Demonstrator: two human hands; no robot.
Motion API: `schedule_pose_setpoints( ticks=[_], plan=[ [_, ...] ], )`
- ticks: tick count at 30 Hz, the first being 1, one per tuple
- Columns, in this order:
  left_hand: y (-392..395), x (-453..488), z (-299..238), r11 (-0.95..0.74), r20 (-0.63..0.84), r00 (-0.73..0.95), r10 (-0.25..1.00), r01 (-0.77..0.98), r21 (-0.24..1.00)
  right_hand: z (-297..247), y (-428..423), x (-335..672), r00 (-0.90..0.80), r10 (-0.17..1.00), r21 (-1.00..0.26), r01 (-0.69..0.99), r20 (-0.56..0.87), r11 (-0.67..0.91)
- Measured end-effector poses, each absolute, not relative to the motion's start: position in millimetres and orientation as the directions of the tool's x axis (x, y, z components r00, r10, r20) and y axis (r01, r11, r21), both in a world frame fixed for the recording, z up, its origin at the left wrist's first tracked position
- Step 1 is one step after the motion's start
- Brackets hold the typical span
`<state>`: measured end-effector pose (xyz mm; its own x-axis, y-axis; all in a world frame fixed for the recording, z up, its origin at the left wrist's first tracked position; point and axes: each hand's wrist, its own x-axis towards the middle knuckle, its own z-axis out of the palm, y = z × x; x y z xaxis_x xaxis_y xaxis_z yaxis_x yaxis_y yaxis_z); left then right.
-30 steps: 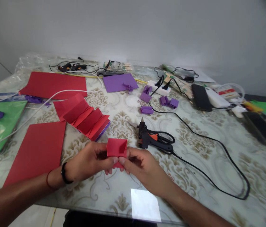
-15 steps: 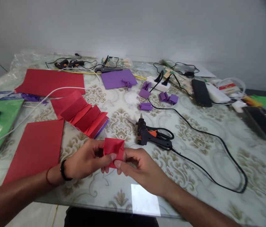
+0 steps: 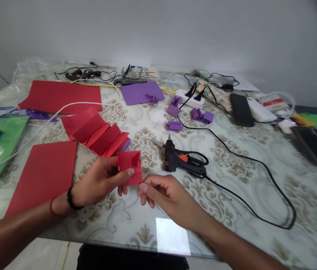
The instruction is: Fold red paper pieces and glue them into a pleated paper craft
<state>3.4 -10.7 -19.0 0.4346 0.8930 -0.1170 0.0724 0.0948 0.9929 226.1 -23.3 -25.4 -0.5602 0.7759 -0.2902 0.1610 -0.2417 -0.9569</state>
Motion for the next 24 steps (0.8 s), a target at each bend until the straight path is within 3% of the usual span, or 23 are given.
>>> schedule_pose_setpoints(
  ticks=[15, 21, 24],
  plan=[
    [-9, 0, -19, 0.126, -0.177, 0.466, 0.867, 0.14, 0.982, -24, -17, 235, -0.503, 0.815, -0.95, 0.261, -0.287, -0.173],
    [-12, -5, -15, 0.075, -0.23, 0.608, 0.76, 0.271, 0.96, -21, -13, 241, -0.449, 0.886, -0.992, 0.103, -0.111, -0.073],
    [-11, -6, -12, 0.055, -0.245, 0.673, 0.698, 0.291, 0.955, -15, -12, 240, -0.511, 0.839, -0.983, 0.091, -0.186, -0.163]
  ],
)
